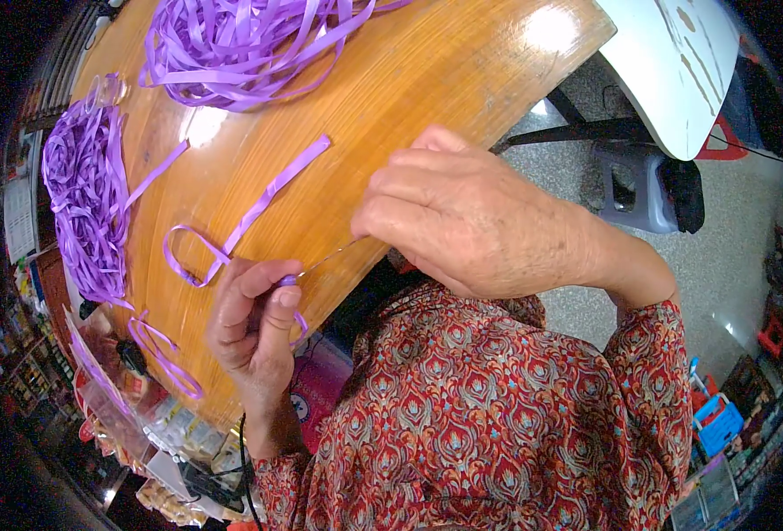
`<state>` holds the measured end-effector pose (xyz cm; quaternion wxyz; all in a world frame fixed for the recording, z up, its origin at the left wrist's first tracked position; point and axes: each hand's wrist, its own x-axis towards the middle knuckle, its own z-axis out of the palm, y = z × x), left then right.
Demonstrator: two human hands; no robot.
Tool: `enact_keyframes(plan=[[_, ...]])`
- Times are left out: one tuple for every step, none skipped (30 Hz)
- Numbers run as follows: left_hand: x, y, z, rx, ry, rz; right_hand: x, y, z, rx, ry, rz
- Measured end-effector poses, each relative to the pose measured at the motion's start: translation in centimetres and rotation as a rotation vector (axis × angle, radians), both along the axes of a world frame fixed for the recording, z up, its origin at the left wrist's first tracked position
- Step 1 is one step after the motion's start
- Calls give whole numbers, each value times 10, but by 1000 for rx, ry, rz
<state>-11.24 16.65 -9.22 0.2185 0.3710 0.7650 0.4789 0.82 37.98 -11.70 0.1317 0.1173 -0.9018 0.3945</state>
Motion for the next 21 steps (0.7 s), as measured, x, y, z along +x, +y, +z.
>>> enact_keyframes(plan=[[0, 0, -1, 0, 0, 0, 0, 0, 0, 0, 0, 0], [0, 0, -1, -9, -10, -16, 0, -1, -1, -8, -8, 17], [0, 0, -1, -17, -20, -32, 0, -2, -1, -15, -16, 33], [0, 0, -3, -17, -21, -30, 0, -2, -2, -14, -17, 35], [1, -1, -5, -3, -32, -21, -2, -3, -2, -67, -4, 36], [1, -2, -6, 10, -41, -10, -3, -4, -2, -120, 9, 37], [0, -1, -6, 8, -43, -14, -4, -5, -3, -123, 8, 34], [0, 0, -5, -6, -24, -28, -4, -6, -5, -128, 32, 28], [-1, 1, -5, -19, -4, -43, -5, -7, -8, -134, 56, 22], [1, 1, -3, -17, -5, -45, -5, -8, -9, -133, 55, 20], [3, 0, -2, -29, -30, -29, -5, -8, -10, -159, 86, 21], [4, 0, 0, -42, -54, -12, -5, -8, -11, -186, 117, 23], [4, -1, 1, -42, -55, -12, -5, -8, -10, -186, 116, 24], [4, -1, 2, -31, 8, -35, -6, -9, -9, -190, 128, 15], [3, -1, 3, -21, 71, -59, -6, -9, -9, -193, 140, 7], [4, -1, 4, -20, 71, -61, -6, -9, -10, -193, 140, 4], [4, -1, 6, -19, 93, -74, -6, -11, -12, -187, 174, -14], [4, 0, 6, -18, 116, -87, -6, -11, -13, -182, 209, -33], [3, -1, 5, -18, 115, -87, -6, -11, -13, -182, 209, -33], [3, -1, 4, -18, 137, -80, -7, -12, -12, -171, 217, -38], [3, -2, 2, -18, 158, -73, -7, -12, -12, -165, 220, -41]])
